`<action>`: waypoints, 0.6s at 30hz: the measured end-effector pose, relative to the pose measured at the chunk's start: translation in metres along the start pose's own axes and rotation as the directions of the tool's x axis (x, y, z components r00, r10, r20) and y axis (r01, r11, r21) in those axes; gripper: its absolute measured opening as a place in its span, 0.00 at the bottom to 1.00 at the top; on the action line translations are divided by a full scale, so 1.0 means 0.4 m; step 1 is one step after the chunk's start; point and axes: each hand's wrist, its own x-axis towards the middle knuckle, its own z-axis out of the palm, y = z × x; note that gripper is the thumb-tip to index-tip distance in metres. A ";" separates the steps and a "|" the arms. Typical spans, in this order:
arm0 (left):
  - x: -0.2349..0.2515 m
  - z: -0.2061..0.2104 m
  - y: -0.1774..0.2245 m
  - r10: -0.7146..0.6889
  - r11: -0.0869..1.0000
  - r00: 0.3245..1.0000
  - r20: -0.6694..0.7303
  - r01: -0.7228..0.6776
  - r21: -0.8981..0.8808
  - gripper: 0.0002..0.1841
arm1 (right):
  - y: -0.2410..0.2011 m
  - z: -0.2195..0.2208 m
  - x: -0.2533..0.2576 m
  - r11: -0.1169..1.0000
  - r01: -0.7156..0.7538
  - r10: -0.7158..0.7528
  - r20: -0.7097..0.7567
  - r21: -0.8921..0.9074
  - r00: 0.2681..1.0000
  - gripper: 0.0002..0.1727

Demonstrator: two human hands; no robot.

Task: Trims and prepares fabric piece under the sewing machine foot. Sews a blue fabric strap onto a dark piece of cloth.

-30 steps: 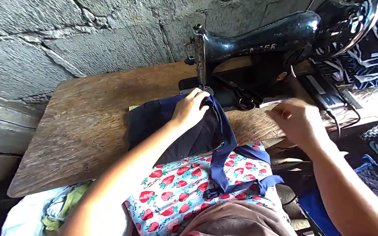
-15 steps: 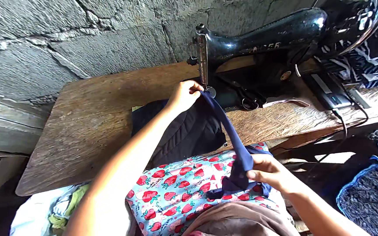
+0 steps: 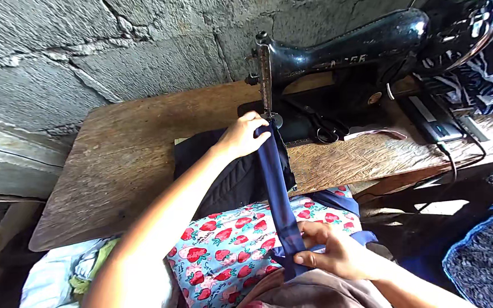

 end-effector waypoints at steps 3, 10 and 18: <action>-0.001 0.014 0.019 -0.038 0.999 0.999 -0.011 0.038 0.011 0.15 | -0.019 -0.008 -0.005 0.993 0.116 -0.116 0.002 0.008 0.993 0.15; -0.006 0.044 0.057 -0.145 0.989 0.989 -0.039 0.145 0.001 0.19 | -0.031 -0.048 -0.022 0.967 0.254 -0.254 0.029 -0.006 0.967 0.14; -0.020 0.064 0.045 -0.084 0.993 0.996 -0.020 0.086 0.081 0.25 | -0.140 -0.249 0.129 0.659 -0.132 0.051 -0.131 -0.740 0.990 0.14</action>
